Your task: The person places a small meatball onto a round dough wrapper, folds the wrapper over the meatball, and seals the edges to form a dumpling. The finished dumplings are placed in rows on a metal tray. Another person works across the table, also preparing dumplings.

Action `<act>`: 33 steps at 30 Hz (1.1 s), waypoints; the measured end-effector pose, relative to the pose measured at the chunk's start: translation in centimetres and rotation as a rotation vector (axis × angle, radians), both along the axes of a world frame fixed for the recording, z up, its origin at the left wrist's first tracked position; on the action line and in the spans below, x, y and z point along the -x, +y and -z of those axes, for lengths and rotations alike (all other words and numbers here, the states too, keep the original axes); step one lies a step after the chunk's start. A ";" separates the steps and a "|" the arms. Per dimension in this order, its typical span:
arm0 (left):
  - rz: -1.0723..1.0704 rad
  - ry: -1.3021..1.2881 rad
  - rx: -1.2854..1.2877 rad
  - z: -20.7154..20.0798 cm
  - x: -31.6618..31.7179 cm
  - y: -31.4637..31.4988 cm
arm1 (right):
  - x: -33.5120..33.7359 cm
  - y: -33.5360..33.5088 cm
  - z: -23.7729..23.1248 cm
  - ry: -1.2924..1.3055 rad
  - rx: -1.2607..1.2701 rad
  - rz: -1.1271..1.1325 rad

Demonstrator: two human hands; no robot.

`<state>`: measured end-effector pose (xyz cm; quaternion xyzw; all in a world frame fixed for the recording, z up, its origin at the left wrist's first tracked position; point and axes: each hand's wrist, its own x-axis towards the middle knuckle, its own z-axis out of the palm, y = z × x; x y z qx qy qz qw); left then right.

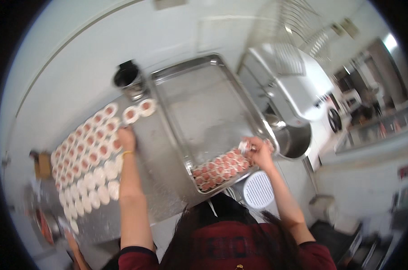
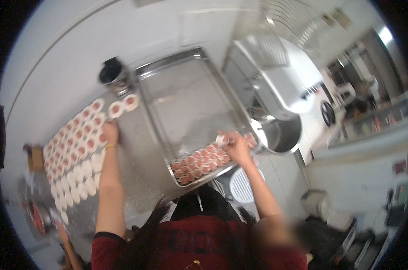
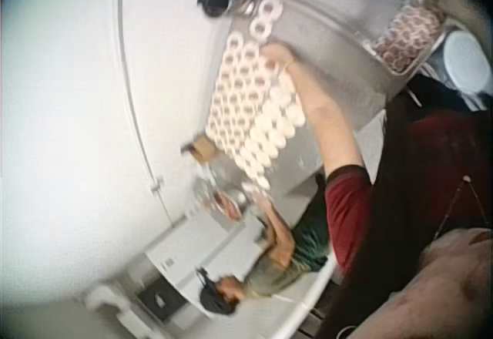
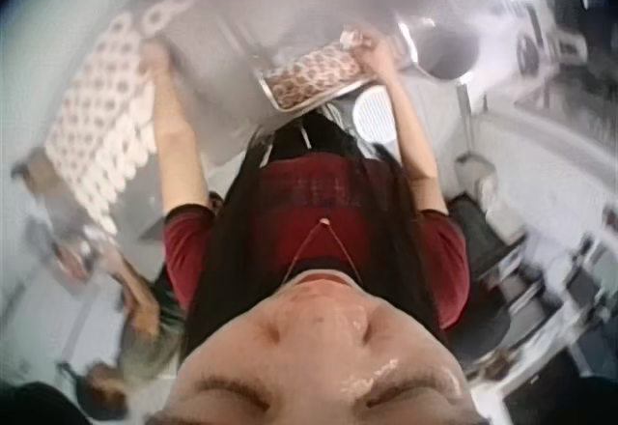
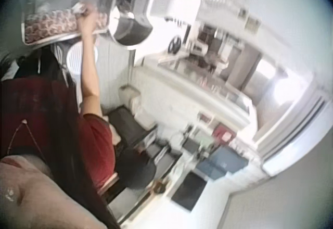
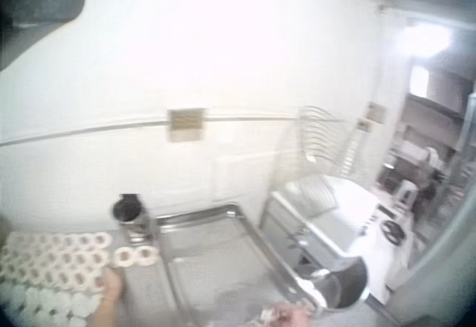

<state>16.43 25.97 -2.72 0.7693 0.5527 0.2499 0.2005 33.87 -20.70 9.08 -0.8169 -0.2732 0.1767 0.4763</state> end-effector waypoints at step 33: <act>-0.019 -0.200 0.286 -1.4 10.0 -25.1 | -12.6 -4.7 4.4 -0.453 0.273 -0.690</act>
